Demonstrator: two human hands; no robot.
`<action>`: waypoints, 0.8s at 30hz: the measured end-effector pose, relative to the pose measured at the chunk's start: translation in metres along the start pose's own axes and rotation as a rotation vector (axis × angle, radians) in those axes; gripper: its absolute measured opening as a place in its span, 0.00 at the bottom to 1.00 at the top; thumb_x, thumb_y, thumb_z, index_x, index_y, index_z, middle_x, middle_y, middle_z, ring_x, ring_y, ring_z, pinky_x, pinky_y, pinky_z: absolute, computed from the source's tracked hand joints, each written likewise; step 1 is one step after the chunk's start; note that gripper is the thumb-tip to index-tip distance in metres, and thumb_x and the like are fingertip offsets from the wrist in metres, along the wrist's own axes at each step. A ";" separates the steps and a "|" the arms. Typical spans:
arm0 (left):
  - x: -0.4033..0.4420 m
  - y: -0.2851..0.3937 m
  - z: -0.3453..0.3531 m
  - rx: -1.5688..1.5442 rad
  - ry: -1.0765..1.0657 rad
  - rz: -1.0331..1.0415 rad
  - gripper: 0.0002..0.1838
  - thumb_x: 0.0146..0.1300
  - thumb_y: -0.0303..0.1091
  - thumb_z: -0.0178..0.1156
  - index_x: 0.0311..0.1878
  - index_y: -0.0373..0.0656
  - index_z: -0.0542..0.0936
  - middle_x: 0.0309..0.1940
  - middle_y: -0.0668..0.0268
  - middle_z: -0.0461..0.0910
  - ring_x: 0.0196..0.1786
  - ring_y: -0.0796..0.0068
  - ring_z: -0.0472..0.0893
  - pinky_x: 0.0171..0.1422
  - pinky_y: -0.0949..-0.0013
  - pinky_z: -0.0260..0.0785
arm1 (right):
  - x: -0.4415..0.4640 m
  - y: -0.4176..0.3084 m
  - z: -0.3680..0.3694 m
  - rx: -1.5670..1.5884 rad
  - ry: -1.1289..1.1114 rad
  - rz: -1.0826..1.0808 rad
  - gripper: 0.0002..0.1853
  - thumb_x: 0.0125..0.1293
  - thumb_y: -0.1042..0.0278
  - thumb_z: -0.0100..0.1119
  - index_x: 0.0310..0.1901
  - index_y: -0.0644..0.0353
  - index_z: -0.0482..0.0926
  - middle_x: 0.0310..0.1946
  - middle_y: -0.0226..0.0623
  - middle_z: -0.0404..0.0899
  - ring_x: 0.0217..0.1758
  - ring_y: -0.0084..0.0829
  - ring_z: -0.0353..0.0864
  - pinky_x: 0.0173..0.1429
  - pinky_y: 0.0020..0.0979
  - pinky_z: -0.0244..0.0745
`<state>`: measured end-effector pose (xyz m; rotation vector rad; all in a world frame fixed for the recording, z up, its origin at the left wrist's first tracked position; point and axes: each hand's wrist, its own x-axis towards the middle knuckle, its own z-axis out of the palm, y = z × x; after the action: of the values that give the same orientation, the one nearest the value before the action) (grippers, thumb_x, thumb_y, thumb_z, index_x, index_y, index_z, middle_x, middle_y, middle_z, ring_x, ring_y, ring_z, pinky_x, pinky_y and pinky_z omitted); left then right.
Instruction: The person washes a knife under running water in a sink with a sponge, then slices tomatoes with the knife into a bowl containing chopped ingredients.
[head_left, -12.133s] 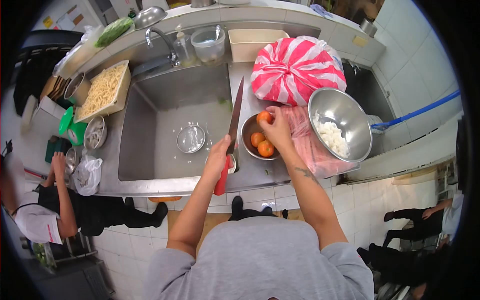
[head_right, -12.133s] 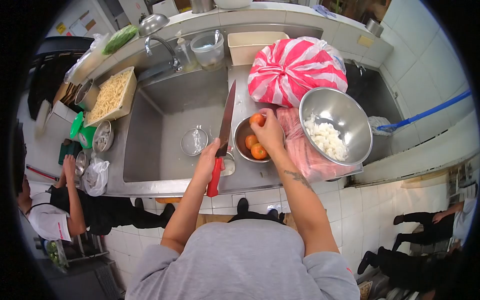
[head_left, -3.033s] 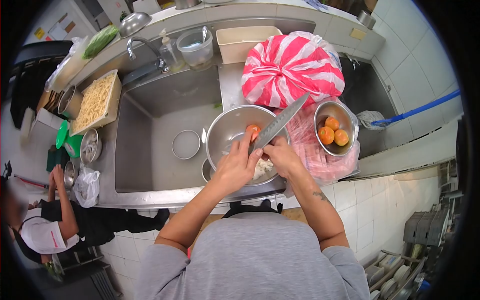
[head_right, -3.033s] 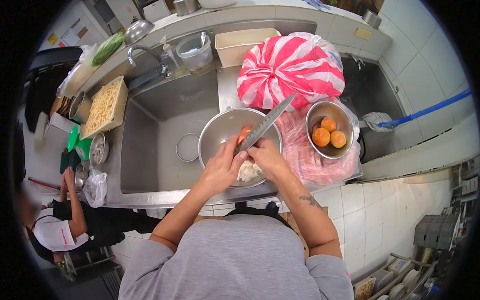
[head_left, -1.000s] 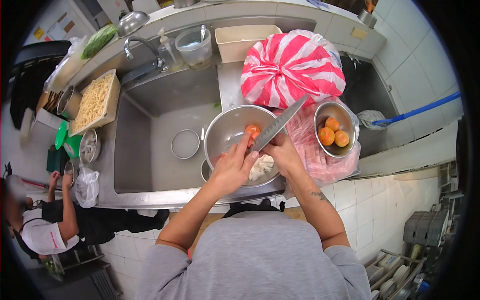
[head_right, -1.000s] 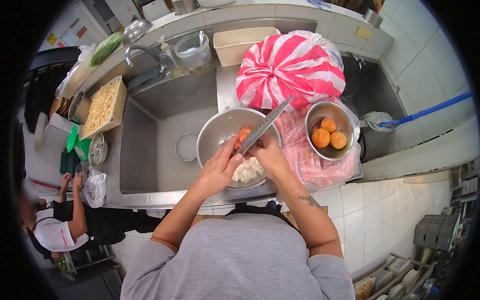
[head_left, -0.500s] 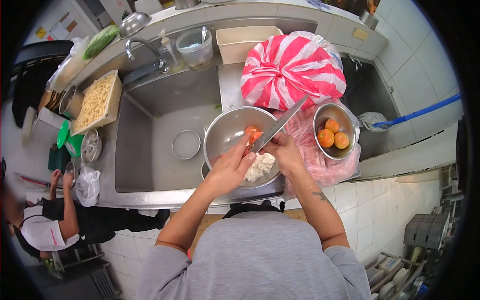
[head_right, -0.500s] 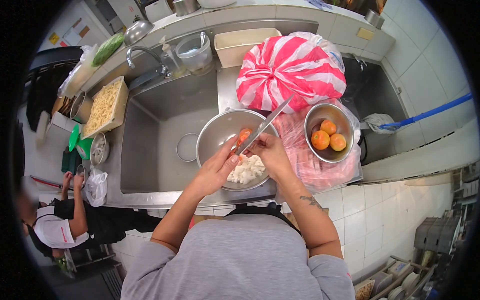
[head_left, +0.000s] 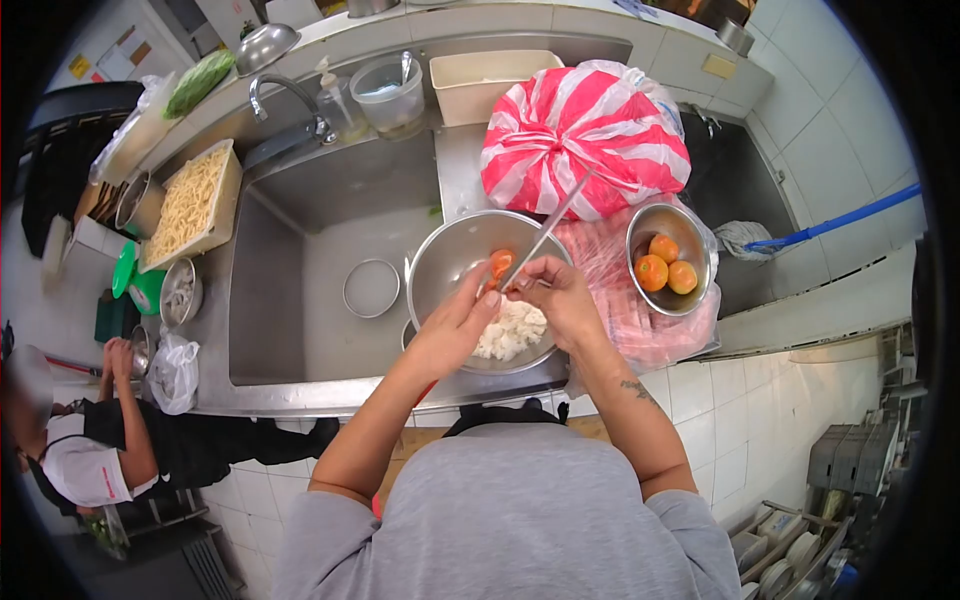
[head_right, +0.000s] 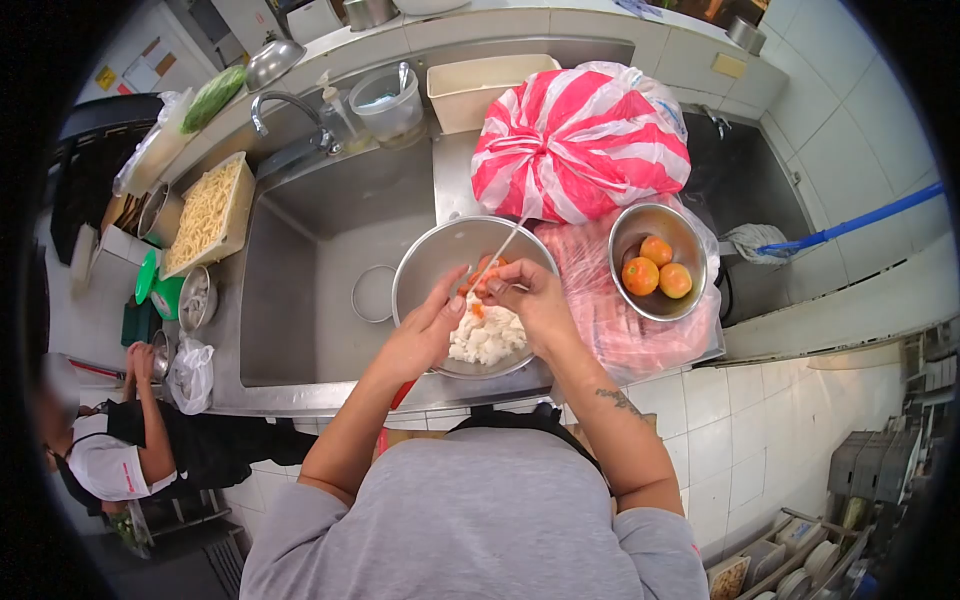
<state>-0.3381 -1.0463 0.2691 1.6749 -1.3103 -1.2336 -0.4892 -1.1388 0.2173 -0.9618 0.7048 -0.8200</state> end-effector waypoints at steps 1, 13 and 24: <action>-0.001 -0.008 0.002 0.030 -0.005 0.018 0.29 0.71 0.49 0.42 0.68 0.40 0.56 0.49 0.49 0.77 0.52 0.55 0.78 0.57 0.61 0.65 | 0.000 -0.002 0.000 0.017 0.022 -0.018 0.03 0.62 0.79 0.59 0.37 0.68 0.76 0.36 0.39 0.80 0.37 0.28 0.82 0.45 0.28 0.80; 0.010 -0.011 0.000 0.051 0.136 0.062 0.24 0.71 0.48 0.43 0.58 0.37 0.64 0.47 0.48 0.76 0.50 0.53 0.77 0.56 0.59 0.66 | -0.013 0.020 0.025 -0.020 -0.033 0.037 0.04 0.63 0.74 0.59 0.35 0.66 0.78 0.31 0.34 0.80 0.34 0.23 0.78 0.39 0.25 0.73; -0.007 -0.012 0.003 -0.018 0.002 0.038 0.33 0.70 0.50 0.42 0.70 0.37 0.56 0.47 0.49 0.77 0.53 0.55 0.76 0.60 0.62 0.63 | -0.005 0.006 0.017 0.033 0.101 -0.017 0.14 0.63 0.82 0.49 0.50 0.65 0.75 0.44 0.39 0.78 0.45 0.27 0.79 0.54 0.30 0.75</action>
<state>-0.3376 -1.0367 0.2589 1.6314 -1.3200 -1.2173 -0.4759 -1.1257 0.2193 -0.9023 0.7684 -0.8980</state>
